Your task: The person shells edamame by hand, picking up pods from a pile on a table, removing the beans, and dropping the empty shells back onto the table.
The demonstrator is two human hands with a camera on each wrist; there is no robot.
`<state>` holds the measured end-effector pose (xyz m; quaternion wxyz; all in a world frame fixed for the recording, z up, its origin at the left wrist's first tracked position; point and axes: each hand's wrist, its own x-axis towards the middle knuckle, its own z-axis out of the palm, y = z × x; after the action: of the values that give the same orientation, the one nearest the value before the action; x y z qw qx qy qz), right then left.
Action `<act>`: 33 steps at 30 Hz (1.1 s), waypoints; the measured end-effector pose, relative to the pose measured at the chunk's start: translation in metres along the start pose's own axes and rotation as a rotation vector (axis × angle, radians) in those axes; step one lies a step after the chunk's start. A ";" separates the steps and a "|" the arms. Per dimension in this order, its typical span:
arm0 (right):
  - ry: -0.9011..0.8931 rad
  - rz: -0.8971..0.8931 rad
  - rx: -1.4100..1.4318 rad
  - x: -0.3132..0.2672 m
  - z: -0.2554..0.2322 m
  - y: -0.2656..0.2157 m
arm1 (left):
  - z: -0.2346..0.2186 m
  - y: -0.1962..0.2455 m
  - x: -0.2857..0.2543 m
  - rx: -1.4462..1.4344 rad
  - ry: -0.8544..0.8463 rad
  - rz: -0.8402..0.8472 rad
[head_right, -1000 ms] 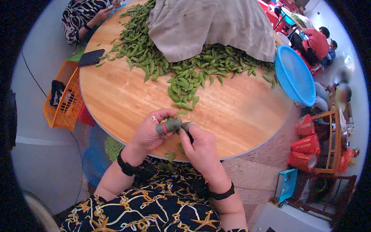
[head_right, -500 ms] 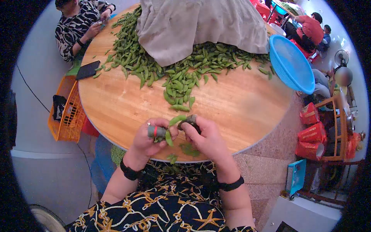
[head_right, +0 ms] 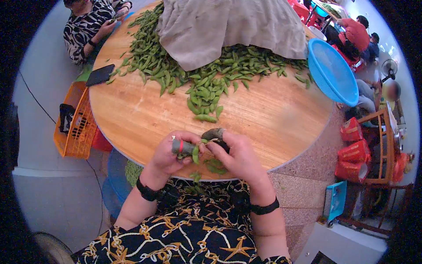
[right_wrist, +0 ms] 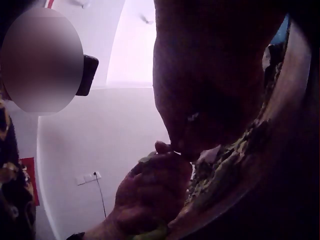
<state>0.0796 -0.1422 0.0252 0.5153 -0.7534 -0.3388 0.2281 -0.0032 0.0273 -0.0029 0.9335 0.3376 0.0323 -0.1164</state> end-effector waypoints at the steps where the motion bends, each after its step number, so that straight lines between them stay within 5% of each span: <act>1: 0.048 -0.074 -0.020 0.000 0.002 0.002 | 0.001 0.001 0.000 0.006 0.011 -0.008; 2: 0.046 -0.075 -0.020 -0.001 0.004 0.003 | 0.002 -0.001 0.001 0.006 0.013 -0.006; 4: 0.362 -0.057 -0.336 -0.002 0.006 0.005 | 0.004 -0.004 0.008 0.129 0.198 0.025; 5: 0.360 -0.055 -0.338 -0.001 0.006 0.007 | 0.003 -0.003 0.008 0.126 0.198 0.025; 7: 0.663 -0.048 -0.251 0.005 -0.001 0.011 | 0.001 0.001 0.006 0.145 0.148 0.042; 8: 0.542 0.173 0.117 0.004 -0.011 0.008 | 0.002 0.001 0.007 0.145 0.146 0.048; 9: 0.538 0.171 0.115 0.004 -0.013 0.005 | 0.004 0.000 0.008 0.147 0.141 0.076; 11: 0.138 0.348 0.652 0.001 -0.013 0.002 | 0.006 -0.003 0.007 0.147 0.136 0.101; 16: -0.190 0.403 0.755 0.003 0.011 -0.003 | -0.005 -0.011 0.007 0.130 0.085 0.292; 23: -0.192 0.283 0.597 -0.005 0.016 -0.013 | -0.005 -0.008 0.006 0.065 0.266 0.290; 29: -0.205 0.338 0.729 -0.005 0.016 -0.009 | 0.000 -0.013 0.010 0.420 0.432 0.465; 31: -0.139 0.350 0.654 -0.003 0.018 -0.009 | 0.000 -0.011 0.010 0.773 0.450 0.582; 33: -0.124 0.353 0.664 -0.002 0.020 -0.008 | 0.005 -0.006 0.007 0.685 0.412 0.464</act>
<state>0.0623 -0.1301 0.0251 0.6626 -0.5769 -0.1420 0.4561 0.0016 0.0183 -0.0042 0.7438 0.6409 0.1006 0.1611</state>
